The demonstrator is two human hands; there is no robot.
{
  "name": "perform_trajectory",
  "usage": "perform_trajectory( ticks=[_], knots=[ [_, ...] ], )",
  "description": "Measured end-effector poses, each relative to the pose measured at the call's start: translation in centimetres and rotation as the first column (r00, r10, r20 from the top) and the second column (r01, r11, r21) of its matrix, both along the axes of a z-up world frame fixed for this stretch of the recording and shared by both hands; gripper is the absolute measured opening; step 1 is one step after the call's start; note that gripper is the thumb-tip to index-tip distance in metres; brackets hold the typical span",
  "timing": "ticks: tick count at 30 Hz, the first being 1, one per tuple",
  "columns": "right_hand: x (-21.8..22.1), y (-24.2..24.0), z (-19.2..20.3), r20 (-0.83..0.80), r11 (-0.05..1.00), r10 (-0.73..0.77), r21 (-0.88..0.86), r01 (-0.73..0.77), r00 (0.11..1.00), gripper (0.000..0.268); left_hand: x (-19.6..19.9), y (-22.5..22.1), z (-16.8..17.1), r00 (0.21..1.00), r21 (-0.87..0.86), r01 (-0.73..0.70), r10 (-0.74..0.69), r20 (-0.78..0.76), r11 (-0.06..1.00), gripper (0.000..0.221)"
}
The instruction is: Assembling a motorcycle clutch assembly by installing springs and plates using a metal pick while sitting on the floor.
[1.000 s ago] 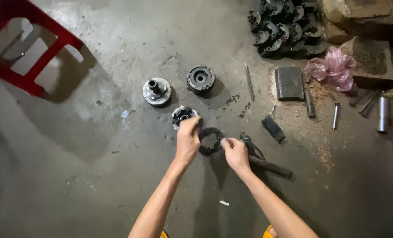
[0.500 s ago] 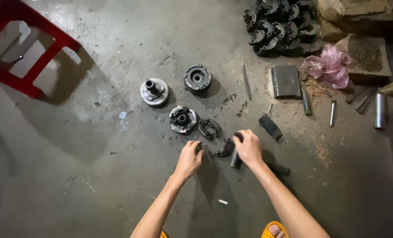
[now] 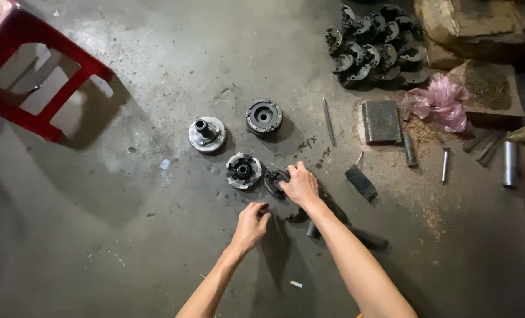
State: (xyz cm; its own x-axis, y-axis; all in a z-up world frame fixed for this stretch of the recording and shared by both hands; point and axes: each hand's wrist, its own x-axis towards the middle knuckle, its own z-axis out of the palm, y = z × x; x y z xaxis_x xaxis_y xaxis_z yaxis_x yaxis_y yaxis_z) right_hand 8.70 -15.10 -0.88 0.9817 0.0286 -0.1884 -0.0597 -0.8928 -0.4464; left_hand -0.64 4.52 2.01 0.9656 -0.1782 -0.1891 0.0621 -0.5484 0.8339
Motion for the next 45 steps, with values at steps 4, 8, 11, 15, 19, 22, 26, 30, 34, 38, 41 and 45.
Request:
perform_trajectory(
  ticks=[4,8,11,15,19,22,26,30,34,38,41,45],
  knots=[
    [-0.3,-0.4,1.0,-0.143,0.974,-0.119,0.177,0.144,0.983,0.044,0.4,-0.2,-0.1,0.990,-0.064,-0.136,0.134,-0.046,0.989,0.036],
    [-1.7,-0.4,4.4,-0.287,0.826,-0.156,0.487,0.284,0.945,0.055,1.2,-0.5,0.2,0.974,-0.190,-0.220,0.225,0.002,0.957,0.055],
    [-2.6,-0.4,6.6,-0.315,0.828,-0.098,0.500,0.253,0.944,0.049,2.1,0.3,-1.0,0.997,-0.323,-0.076,0.078,-0.004,0.943,0.067],
    [-3.0,-0.5,9.5,-0.295,0.788,-0.023,0.582,0.199,0.955,0.042,2.4,1.1,0.4,0.989,-0.547,-0.040,-0.044,-0.139,0.836,0.066],
    [-2.9,0.3,10.9,-0.291,0.624,-0.071,0.734,0.270,0.954,0.042,2.6,2.2,3.3,0.886,-0.660,-0.330,-0.020,-0.464,0.675,0.051],
    [-3.6,0.8,9.7,-0.289,0.562,-0.099,0.773,0.293,0.952,0.038,2.4,2.4,2.7,0.857,-0.640,-0.446,0.093,-0.507,0.626,0.044],
    [-5.8,1.4,5.4,-0.368,0.581,-0.157,0.716,0.387,0.917,0.039,2.0,2.4,0.1,0.871,-0.586,-0.441,0.167,-0.462,0.680,0.044],
    [-8.8,3.3,2.9,-0.383,0.738,-0.197,0.548,0.394,0.902,0.038,2.1,3.3,-0.5,0.942,-0.237,-0.248,0.177,-0.284,0.939,0.046],
    [-11.0,3.6,0.7,-0.249,0.839,-0.271,0.412,0.355,0.930,0.039,1.4,3.4,0.6,0.981,0.012,-0.116,0.113,0.157,0.993,0.036],
    [-11.1,1.4,3.0,0.041,0.915,-0.158,0.382,0.131,0.987,0.025,0.0,3.2,0.4,0.877,0.137,-0.083,0.007,0.480,0.987,0.032],
    [-11.4,-0.3,4.8,0.024,0.941,-0.096,0.327,0.082,0.995,0.020,-1.9,2.1,0.3,0.884,0.493,0.022,-0.247,0.397,0.870,0.041],
    [-11.2,-1.1,6.0,-0.060,0.956,-0.115,0.265,0.127,0.992,0.021,-2.4,0.4,-2.3,0.847,0.649,0.015,-0.355,0.396,0.760,0.052]
  ],
)
